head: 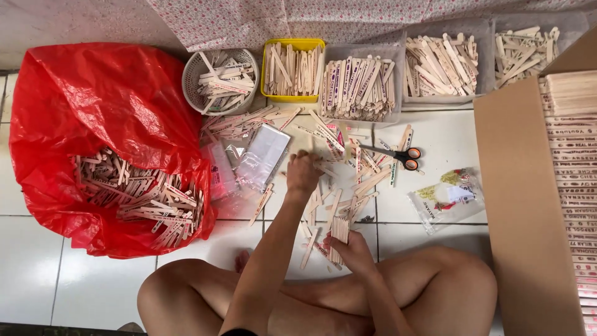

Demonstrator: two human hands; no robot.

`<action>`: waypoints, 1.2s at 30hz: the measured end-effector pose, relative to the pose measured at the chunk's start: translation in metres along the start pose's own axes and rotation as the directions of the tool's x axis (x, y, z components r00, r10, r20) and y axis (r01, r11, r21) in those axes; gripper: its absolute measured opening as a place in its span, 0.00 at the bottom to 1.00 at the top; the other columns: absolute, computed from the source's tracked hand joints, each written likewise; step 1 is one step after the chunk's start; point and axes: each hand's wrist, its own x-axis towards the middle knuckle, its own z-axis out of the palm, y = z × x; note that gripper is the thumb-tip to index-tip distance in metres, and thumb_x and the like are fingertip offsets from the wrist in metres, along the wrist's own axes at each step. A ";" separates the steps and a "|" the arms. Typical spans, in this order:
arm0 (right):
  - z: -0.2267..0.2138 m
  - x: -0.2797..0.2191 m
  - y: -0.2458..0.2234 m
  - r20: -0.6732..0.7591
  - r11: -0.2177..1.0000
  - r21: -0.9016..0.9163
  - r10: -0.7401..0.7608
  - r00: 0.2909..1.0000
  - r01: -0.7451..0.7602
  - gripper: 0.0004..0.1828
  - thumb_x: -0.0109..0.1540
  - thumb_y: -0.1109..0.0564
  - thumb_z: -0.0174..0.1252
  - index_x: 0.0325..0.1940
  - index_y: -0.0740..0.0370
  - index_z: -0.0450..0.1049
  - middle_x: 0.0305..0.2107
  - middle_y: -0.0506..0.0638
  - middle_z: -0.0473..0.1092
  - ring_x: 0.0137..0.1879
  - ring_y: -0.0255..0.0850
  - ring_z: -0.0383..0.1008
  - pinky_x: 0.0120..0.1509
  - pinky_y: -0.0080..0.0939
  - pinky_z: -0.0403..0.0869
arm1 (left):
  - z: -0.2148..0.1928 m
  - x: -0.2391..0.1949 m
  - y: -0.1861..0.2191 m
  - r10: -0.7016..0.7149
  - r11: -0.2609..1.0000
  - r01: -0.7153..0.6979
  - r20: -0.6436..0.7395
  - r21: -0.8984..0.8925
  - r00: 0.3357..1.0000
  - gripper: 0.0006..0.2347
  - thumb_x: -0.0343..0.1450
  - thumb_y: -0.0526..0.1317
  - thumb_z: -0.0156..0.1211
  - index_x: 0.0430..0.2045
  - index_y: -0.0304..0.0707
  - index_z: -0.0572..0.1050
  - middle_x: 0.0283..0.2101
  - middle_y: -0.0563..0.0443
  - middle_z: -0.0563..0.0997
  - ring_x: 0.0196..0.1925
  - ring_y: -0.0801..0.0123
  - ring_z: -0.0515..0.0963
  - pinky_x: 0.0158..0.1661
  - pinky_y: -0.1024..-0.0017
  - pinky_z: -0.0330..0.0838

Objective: The person sits on the floor and sorts small wooden sticks with printed text. They pick up sticks from a pile, align them into a neat stack, and place the stack into a clear plastic bag. The person repeats this process, gathering sticks and organizing them into bundles.

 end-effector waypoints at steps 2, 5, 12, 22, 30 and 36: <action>-0.001 0.001 0.002 0.018 0.999 -0.024 -0.038 0.999 0.039 0.09 0.59 0.56 0.64 0.36 0.65 0.82 0.31 0.51 0.83 0.40 0.38 0.81 0.47 0.35 0.74 | 0.002 -0.022 0.002 -0.002 1.000 0.002 0.001 -0.022 1.000 0.18 0.67 0.34 0.67 0.52 0.47 0.75 0.48 0.45 0.80 0.51 0.52 0.79 0.55 0.59 0.74; 0.001 0.001 0.006 0.032 0.991 -0.049 -0.121 0.992 0.122 0.10 0.60 0.57 0.62 0.37 0.69 0.81 0.27 0.56 0.80 0.37 0.42 0.79 0.46 0.42 0.74 | 0.006 -0.048 0.002 -0.002 1.000 0.001 0.041 0.028 0.999 0.20 0.69 0.35 0.62 0.54 0.44 0.63 0.46 0.44 0.83 0.52 0.54 0.81 0.57 0.57 0.68; 0.003 -0.008 0.004 -0.069 0.980 -0.050 -0.196 0.978 0.193 0.18 0.58 0.53 0.66 0.44 0.72 0.82 0.31 0.67 0.79 0.41 0.48 0.80 0.48 0.48 0.76 | 0.028 -0.070 -0.036 0.016 0.949 -0.033 -0.059 -0.314 0.998 0.13 0.70 0.38 0.62 0.48 0.42 0.78 0.42 0.42 0.86 0.47 0.54 0.85 0.50 0.61 0.78; 0.005 -0.030 -0.006 -0.164 0.915 0.160 -0.345 0.924 0.370 0.17 0.59 0.56 0.68 0.46 0.74 0.80 0.35 0.61 0.78 0.43 0.41 0.75 0.50 0.47 0.77 | 0.049 -0.149 -0.032 -0.183 0.513 0.071 -0.028 -0.856 0.983 0.15 0.64 0.37 0.77 0.42 0.33 0.82 0.36 0.37 0.86 0.40 0.58 0.85 0.46 0.64 0.79; 0.004 -0.032 0.021 0.006 0.916 -0.122 -0.384 0.923 0.382 0.14 0.55 0.57 0.69 0.38 0.72 0.81 0.26 0.58 0.75 0.33 0.44 0.73 0.40 0.45 0.73 | 0.031 -0.212 -0.002 -0.199 0.105 0.156 0.133 -0.982 0.971 0.14 0.68 0.33 0.72 0.42 0.19 0.78 0.40 0.28 0.83 0.34 0.60 0.85 0.35 0.69 0.85; 0.005 -0.035 0.021 -0.030 0.904 -0.171 -0.403 0.915 0.393 0.10 0.55 0.58 0.69 0.38 0.66 0.83 0.22 0.53 0.73 0.28 0.39 0.68 0.35 0.37 0.69 | 0.061 -0.206 -0.021 -0.274 0.034 0.124 0.110 -0.992 0.956 0.09 0.72 0.34 0.67 0.41 0.25 0.81 0.35 0.39 0.84 0.34 0.68 0.82 0.36 0.72 0.84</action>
